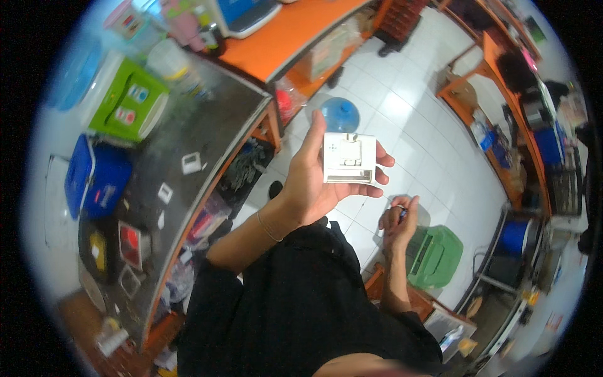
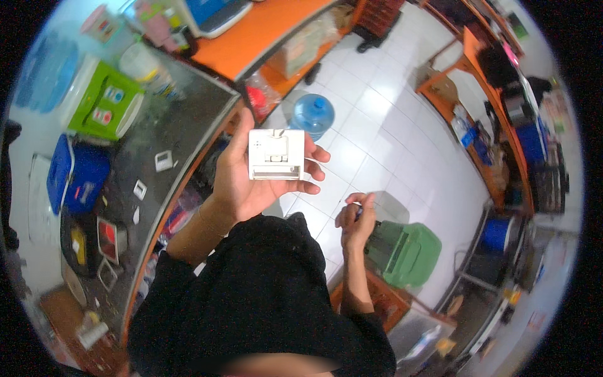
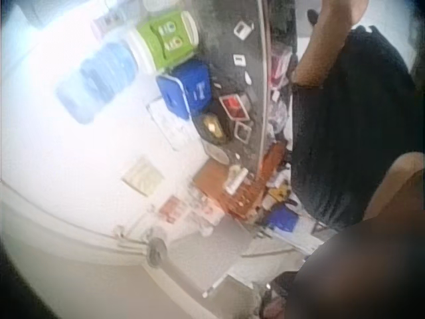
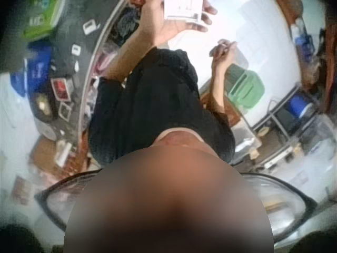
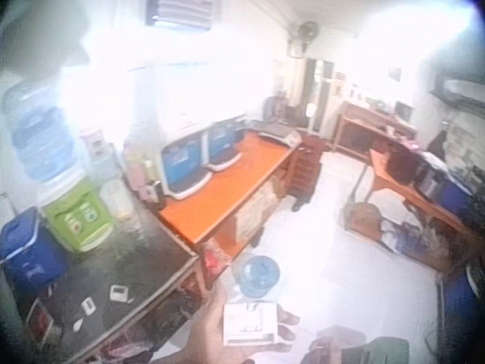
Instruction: The person opens the back of several small white digital timers, inserts batteries into each, and closes the covers. They handle the timers one at a time, checking the display after each battery installation.
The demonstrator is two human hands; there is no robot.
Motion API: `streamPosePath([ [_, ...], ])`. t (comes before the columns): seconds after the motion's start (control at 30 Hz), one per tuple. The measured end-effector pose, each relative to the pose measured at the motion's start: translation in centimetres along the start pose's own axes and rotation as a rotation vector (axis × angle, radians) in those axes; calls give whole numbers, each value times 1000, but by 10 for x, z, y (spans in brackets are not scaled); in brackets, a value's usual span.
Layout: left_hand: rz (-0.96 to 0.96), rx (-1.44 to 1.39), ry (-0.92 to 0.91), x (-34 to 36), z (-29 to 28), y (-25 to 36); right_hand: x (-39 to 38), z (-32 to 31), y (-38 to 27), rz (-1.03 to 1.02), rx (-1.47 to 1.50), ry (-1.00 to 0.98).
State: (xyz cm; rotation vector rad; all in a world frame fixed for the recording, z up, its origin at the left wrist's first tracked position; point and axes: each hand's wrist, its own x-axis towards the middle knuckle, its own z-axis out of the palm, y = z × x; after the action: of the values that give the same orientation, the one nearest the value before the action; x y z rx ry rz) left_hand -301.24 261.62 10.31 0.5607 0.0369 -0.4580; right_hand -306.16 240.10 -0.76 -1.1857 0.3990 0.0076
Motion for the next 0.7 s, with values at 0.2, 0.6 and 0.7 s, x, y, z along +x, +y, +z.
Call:
streamPosePath([
  [0.2, -143, -9, -169, 58, 24, -2, 24, -36, 24, 162, 64, 78],
  [0.6, -664, 1138, 101, 132, -249, -97, -120, -186, 342, 668, -996, 647],
  [0.7, -1063, 1535, 148, 110, -353, -126, -185, -152, 383, 912, -660, 783],
])
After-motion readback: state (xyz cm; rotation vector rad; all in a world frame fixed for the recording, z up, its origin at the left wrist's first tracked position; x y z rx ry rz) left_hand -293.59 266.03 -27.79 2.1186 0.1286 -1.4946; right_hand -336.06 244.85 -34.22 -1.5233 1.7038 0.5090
